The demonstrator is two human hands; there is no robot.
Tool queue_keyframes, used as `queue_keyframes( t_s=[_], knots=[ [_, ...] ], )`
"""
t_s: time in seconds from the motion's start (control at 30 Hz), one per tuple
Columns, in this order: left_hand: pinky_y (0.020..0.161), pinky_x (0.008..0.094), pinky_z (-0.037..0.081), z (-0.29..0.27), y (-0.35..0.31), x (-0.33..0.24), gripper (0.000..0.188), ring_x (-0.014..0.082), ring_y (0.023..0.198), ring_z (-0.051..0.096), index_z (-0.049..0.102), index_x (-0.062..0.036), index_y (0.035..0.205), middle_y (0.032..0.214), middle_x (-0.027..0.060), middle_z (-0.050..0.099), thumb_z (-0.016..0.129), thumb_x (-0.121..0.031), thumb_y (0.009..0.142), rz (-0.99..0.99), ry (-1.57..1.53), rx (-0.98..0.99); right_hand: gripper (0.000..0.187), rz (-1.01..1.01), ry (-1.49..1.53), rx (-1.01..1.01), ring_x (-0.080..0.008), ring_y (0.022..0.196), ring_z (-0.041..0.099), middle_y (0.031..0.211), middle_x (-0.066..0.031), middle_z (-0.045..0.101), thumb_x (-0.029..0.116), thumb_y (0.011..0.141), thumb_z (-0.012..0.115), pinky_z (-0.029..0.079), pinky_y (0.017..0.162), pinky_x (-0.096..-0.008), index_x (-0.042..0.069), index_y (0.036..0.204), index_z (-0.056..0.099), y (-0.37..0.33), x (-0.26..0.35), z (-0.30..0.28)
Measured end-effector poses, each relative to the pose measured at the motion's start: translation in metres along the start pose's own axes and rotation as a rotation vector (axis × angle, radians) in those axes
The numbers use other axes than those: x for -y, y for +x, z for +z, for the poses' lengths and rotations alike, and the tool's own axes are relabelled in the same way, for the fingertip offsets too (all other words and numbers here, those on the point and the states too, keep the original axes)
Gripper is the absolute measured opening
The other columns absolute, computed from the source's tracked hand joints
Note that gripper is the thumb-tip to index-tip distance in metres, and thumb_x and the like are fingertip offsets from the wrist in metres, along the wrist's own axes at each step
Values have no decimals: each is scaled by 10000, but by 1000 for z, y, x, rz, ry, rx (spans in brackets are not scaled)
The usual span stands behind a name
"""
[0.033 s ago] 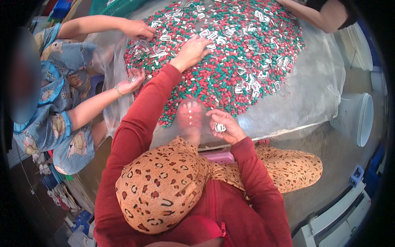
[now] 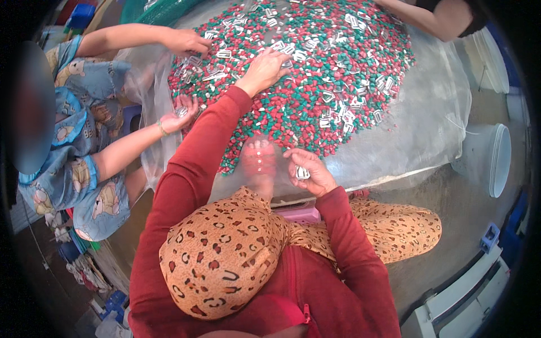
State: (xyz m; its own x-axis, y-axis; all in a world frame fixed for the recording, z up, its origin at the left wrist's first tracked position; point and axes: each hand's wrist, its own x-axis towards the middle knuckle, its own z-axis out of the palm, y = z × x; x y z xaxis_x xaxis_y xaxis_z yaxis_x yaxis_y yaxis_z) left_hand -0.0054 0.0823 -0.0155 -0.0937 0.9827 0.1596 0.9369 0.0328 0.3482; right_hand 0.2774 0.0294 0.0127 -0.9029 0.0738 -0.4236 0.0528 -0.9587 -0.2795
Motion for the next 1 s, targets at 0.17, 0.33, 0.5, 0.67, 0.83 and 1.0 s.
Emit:
queue_keyframes(
  t_s=[0.17,0.33,0.5,0.67,0.83,1.0],
  knots=[
    [837,383,455,16,8,9,311,307,932,582,626,-29,1055,980,119,646,606,-254,842,-99,-59,55,365,-186,92,33,-171,599,565,718,-61,554,320,907,561,354,342,-202,10,1100,552,-3,27,-7],
    [558,289,506,-8,3,18,216,197,793,592,592,-20,877,850,73,584,524,-223,848,-540,-1234,-36,305,-205,-40,-32,-176,697,579,832,-66,571,151,870,608,381,362,-182,4,1129,540,-8,51,-21],
    [400,211,297,-15,38,25,144,60,483,390,508,-88,762,634,-45,455,531,-205,841,-657,-1456,189,287,-96,-24,-56,-115,600,506,755,-21,512,157,877,600,310,363,-169,9,1115,537,-7,45,-16],
    [725,450,470,24,61,1,410,343,833,629,594,-26,912,801,159,657,662,-411,791,-394,-43,98,303,-79,34,-33,-124,590,506,729,2,505,225,903,566,310,385,-181,19,1122,526,1,38,-10],
    [663,415,469,21,46,2,387,302,738,625,589,-26,859,749,163,632,699,-382,753,-317,-243,110,354,-250,-151,-253,-103,573,510,727,4,523,252,902,565,325,421,-162,31,1170,498,27,87,12],
    [541,277,448,-36,13,12,140,178,681,578,534,-76,823,748,32,543,619,-175,774,-600,-1472,77,317,-444,-774,-354,-77,601,530,675,0,563,243,881,581,359,443,-196,12,1100,591,71,188,-1]
  ],
)
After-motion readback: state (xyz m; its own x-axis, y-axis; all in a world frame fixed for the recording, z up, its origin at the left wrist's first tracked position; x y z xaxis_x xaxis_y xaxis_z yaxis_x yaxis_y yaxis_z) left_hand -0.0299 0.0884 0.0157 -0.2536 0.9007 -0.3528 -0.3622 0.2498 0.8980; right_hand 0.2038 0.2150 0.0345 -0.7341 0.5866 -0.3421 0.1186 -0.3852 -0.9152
